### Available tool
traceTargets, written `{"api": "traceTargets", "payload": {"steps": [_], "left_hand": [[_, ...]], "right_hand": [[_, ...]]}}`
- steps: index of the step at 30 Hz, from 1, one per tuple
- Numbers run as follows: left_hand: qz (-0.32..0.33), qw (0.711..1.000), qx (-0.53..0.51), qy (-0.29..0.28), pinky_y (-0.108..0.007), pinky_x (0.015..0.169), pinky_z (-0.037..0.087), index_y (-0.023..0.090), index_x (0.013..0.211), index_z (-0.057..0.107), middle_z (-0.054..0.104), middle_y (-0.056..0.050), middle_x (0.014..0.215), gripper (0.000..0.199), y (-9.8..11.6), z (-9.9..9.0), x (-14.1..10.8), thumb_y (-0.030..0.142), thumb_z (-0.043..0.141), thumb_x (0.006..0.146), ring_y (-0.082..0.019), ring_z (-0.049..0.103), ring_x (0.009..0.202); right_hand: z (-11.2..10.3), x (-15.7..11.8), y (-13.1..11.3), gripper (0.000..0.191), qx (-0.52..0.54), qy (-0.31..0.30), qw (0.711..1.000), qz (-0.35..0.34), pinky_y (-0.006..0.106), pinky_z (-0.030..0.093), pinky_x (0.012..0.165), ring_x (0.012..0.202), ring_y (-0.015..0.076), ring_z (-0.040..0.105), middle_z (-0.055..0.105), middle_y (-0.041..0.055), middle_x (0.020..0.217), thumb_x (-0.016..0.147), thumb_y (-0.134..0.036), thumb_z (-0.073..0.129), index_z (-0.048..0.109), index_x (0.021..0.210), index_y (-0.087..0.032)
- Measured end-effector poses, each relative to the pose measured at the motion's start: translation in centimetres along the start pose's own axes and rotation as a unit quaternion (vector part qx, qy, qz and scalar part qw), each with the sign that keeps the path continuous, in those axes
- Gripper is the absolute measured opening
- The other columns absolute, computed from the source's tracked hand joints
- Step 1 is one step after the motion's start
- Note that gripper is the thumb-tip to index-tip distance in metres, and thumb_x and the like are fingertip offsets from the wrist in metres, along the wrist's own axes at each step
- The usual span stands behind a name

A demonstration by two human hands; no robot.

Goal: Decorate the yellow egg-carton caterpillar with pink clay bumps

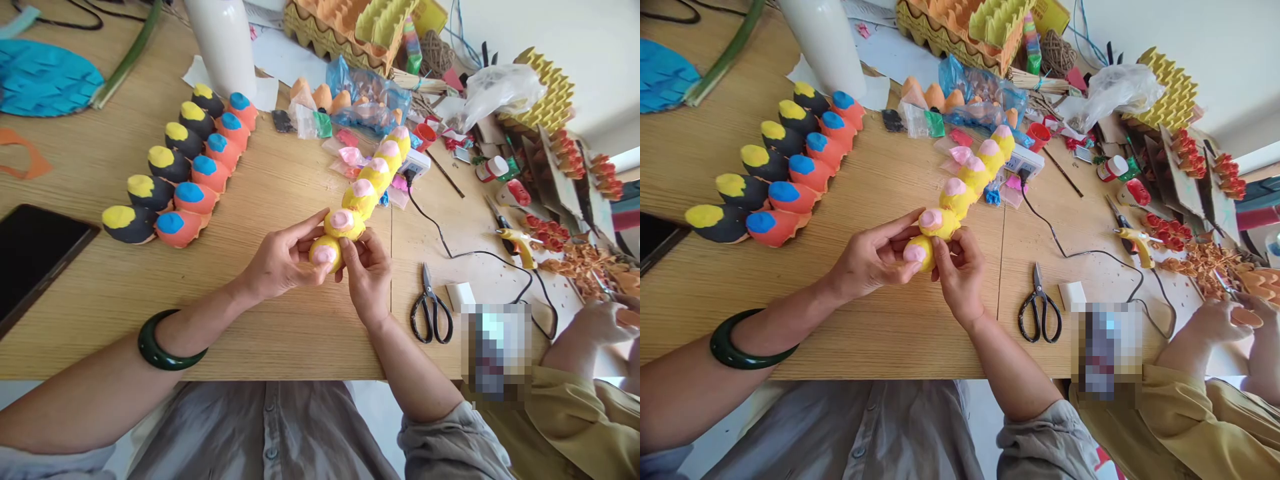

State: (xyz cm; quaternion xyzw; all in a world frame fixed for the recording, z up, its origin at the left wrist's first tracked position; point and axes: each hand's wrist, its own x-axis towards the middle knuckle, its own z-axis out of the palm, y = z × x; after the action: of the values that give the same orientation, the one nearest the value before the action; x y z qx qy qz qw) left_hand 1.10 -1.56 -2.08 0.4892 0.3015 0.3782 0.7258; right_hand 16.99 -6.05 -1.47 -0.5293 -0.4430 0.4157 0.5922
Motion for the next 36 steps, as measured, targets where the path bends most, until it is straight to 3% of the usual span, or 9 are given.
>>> {"api": "traceTargets", "payload": {"steps": [3,8,11,21,28,32,36], "left_hand": [[0.004,1.0,0.003,-0.003,-0.038,0.103,0.064,0.019,0.166,0.044,0.065,-0.017,0.153,0.104,0.0,0.0,0.0,0.033,0.093,0.075,-0.038,0.065,0.137],[0.0,0.994,-0.052,-0.094,-0.041,0.107,0.062,0.024,0.167,0.041,0.059,-0.016,0.159,0.097,0.4,-0.6,0.3,0.029,0.087,0.082,-0.037,0.061,0.142],[0.003,0.991,-0.071,-0.117,-0.043,0.11,0.059,0.027,0.167,0.043,0.055,-0.016,0.163,0.092,0.5,-0.9,0.3,0.029,0.085,0.085,-0.037,0.058,0.145],[-0.019,0.992,-0.076,-0.099,-0.045,0.111,0.057,0.03,0.165,0.046,0.065,-0.013,0.152,0.092,0.5,-0.8,0.4,0.025,0.088,0.083,-0.033,0.063,0.139],[-0.024,0.996,-0.062,-0.052,-0.045,0.116,0.057,0.022,0.168,0.04,0.06,-0.016,0.157,0.098,0.6,0.0,0.1,0.028,0.089,0.083,-0.035,0.059,0.144],[-0.017,0.996,-0.062,-0.063,-0.043,0.116,0.057,0.023,0.168,0.041,0.059,-0.014,0.158,0.096,0.6,0.1,0.0,0.027,0.087,0.084,-0.035,0.058,0.146],[0.003,0.991,-0.075,-0.109,-0.041,0.11,0.06,0.031,0.166,0.043,0.058,-0.013,0.16,0.094,0.5,-0.4,0.1,0.023,0.087,0.084,-0.034,0.059,0.145]], "right_hand": [[0.0,0.0,-0.2,0.028,0.0,0.004,1.0,0.002,0.019,0.05,0.041,0.053,0.007,0.055,0.059,-0.0052,0.075,0.093,-0.047,0.078,0.064,0.093,-0.023],[-0.2,0.4,-0.2,0.03,0.009,0.024,1.0,0.008,0.018,0.044,0.039,0.049,0.0065,0.049,0.055,-0.0073,0.068,0.09,-0.049,0.08,0.064,0.09,-0.023],[-0.4,0.7,0.1,0.034,0.026,0.029,0.999,0.027,0.018,0.041,0.038,0.049,0.0069,0.048,0.057,-0.0068,0.067,0.088,-0.053,0.08,0.066,0.094,-0.023],[-0.5,0.9,0.0,0.036,0.029,0.024,0.998,0.046,0.018,0.039,0.038,0.05,0.0072,0.048,0.059,-0.0055,0.07,0.086,-0.056,0.081,0.066,0.093,-0.023],[-0.2,0.5,0.1,0.029,0.027,0.016,0.999,0.008,0.018,0.042,0.039,0.049,0.0066,0.048,0.056,-0.0071,0.067,0.09,-0.049,0.08,0.065,0.091,-0.024],[-0.3,0.6,0.2,0.03,0.028,0.019,0.999,0.012,0.018,0.041,0.039,0.049,0.0071,0.048,0.056,-0.0072,0.066,0.09,-0.05,0.08,0.066,0.094,-0.024],[-0.5,0.8,0.3,0.034,0.018,0.03,0.999,0.025,0.019,0.041,0.039,0.05,0.0075,0.046,0.055,-0.0068,0.066,0.087,-0.055,0.08,0.065,0.092,-0.024]]}}
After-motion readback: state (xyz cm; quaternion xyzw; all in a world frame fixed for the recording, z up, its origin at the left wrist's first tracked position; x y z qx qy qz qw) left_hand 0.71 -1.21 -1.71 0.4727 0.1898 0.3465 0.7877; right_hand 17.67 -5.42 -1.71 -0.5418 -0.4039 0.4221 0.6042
